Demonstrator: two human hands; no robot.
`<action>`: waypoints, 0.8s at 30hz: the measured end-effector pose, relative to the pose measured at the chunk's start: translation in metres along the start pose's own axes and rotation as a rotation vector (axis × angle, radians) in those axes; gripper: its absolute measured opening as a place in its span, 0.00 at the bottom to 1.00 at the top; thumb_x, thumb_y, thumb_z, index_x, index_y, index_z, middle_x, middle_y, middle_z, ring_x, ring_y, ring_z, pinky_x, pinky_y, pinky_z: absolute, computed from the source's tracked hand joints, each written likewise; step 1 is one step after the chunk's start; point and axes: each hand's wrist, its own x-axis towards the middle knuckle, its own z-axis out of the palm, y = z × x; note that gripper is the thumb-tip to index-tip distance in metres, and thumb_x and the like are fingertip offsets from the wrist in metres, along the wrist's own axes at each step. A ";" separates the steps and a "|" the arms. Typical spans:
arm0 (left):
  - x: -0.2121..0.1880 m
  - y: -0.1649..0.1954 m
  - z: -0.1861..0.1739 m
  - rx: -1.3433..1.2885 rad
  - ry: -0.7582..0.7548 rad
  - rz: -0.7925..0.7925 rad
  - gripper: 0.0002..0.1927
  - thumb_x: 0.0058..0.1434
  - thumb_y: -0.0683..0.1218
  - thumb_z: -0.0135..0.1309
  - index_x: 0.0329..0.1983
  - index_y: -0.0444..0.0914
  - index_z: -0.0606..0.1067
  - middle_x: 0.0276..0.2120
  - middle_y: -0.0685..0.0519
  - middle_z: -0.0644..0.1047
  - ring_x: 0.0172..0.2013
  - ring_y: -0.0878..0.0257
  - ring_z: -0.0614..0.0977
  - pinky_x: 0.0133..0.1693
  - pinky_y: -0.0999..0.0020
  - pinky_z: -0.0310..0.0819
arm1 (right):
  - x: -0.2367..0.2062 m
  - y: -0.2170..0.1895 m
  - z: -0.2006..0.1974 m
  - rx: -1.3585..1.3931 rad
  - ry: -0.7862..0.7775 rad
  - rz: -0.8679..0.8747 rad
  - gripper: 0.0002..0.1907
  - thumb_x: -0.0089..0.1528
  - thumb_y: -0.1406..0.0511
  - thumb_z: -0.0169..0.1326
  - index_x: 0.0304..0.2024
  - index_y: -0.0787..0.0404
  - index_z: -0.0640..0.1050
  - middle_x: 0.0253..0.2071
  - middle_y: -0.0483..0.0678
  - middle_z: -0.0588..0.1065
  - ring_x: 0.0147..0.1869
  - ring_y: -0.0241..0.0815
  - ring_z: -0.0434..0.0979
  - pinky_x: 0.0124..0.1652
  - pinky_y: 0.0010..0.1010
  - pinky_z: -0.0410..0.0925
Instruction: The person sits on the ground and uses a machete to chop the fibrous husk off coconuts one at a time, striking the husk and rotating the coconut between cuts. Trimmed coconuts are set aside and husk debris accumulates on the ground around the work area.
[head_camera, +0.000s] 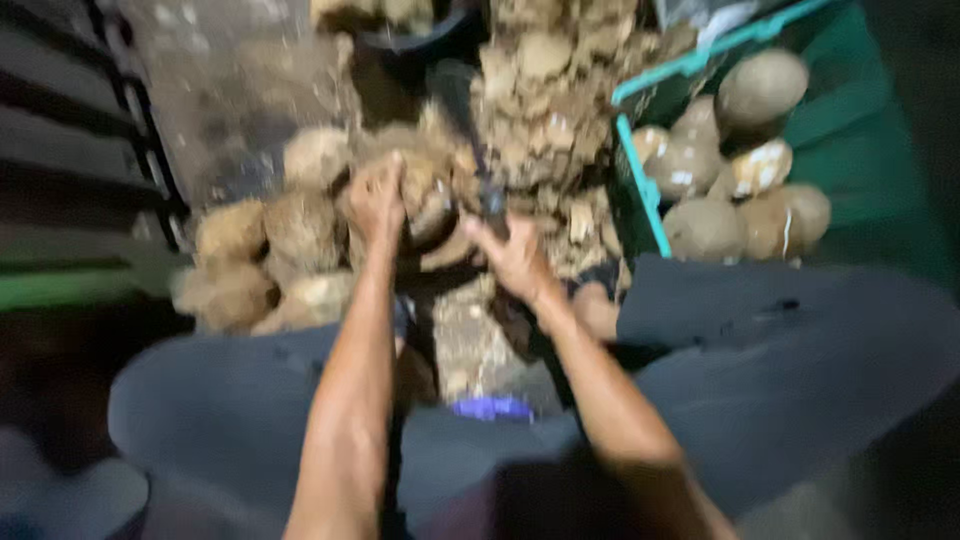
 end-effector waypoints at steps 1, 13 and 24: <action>0.000 0.004 -0.001 -0.021 -0.011 -0.008 0.29 0.57 0.67 0.61 0.47 0.40 0.82 0.45 0.45 0.84 0.46 0.50 0.84 0.52 0.55 0.75 | 0.000 -0.002 -0.001 -0.007 0.009 0.049 0.21 0.64 0.51 0.57 0.28 0.62 0.76 0.21 0.40 0.70 0.25 0.36 0.69 0.28 0.34 0.65; -0.003 0.003 -0.009 0.018 -0.035 0.004 0.24 0.57 0.63 0.59 0.44 0.39 0.82 0.38 0.42 0.83 0.39 0.48 0.84 0.45 0.55 0.74 | 0.000 -0.018 -0.007 0.282 -0.024 -0.080 0.19 0.63 0.57 0.57 0.22 0.60 0.73 0.16 0.43 0.70 0.13 0.35 0.68 0.16 0.31 0.64; -0.004 -0.011 -0.005 0.061 -0.004 0.065 0.29 0.56 0.64 0.61 0.49 0.37 0.81 0.46 0.39 0.82 0.47 0.46 0.82 0.49 0.53 0.73 | -0.003 -0.013 -0.002 -0.018 -0.061 -0.059 0.21 0.66 0.54 0.57 0.23 0.57 0.70 0.19 0.40 0.66 0.20 0.33 0.64 0.18 0.30 0.62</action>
